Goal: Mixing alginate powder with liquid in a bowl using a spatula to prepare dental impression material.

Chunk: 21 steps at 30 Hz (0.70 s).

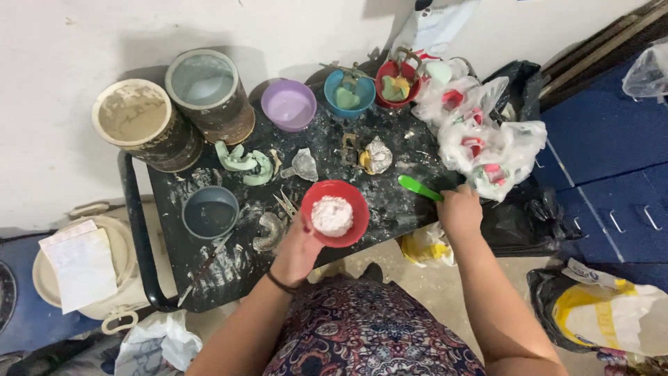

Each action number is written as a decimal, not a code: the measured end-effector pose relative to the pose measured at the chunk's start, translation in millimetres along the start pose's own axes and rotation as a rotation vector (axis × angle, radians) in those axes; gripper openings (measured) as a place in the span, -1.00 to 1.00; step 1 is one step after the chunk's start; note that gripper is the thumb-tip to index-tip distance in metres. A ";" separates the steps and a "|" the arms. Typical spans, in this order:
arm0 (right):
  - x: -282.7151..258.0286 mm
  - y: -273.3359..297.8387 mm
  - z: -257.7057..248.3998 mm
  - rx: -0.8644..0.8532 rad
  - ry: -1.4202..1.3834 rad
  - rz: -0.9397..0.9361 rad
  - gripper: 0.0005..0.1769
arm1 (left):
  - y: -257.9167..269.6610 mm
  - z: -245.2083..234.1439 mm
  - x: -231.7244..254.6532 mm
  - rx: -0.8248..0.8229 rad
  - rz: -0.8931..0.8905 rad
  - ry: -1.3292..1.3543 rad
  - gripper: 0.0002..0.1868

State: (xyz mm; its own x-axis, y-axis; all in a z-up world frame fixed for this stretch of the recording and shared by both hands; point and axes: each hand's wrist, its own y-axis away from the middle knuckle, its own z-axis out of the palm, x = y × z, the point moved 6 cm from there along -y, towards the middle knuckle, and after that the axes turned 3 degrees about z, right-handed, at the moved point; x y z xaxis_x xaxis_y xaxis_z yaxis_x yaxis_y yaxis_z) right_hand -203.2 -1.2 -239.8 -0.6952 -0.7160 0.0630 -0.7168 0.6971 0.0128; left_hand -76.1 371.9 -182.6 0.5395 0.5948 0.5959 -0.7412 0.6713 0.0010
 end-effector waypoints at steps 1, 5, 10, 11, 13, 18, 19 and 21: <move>2.0 0.8 -2.1 -0.003 -0.001 -0.002 -0.72 | -5.4 1.1 -8.9 0.003 0.000 -0.001 -0.14; -7.8 28.0 -68.4 -0.071 -0.246 0.033 -0.67 | -25.4 1.5 -45.7 0.054 -0.039 0.048 -0.17; -21.5 63.7 -181.0 -0.012 -0.611 -0.038 -0.64 | -47.8 17.1 -72.7 0.076 -0.075 0.077 -0.34; -40.7 70.7 -206.3 0.131 -0.498 -0.296 -0.67 | -50.7 21.8 -78.8 0.081 -0.101 0.080 -0.35; -65.2 80.1 -233.7 0.275 -0.371 -0.543 -0.66 | -55.9 34.2 -87.4 0.080 -0.132 0.085 -0.35; -96.8 86.3 -221.4 0.460 0.200 -0.704 -0.81 | -55.5 97.1 -55.5 0.120 -0.124 0.002 -0.38; -99.4 93.1 -215.6 0.461 0.204 -0.705 -0.81 | -58.5 94.2 -60.7 0.118 -0.123 0.006 -0.38; -105.5 105.9 -200.5 0.438 0.278 -0.695 -0.90 | -63.0 82.6 -70.8 0.201 -0.120 0.034 -0.41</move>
State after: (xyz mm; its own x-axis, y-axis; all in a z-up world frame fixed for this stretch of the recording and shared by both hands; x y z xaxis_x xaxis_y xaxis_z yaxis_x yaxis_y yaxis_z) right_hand -195.2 155.4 -45.0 -0.0950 -0.8998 0.4258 -0.9699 -0.0126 -0.2431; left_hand -100.7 251.0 -158.5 0.6393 0.5328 0.5544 -0.7335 0.6389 0.2318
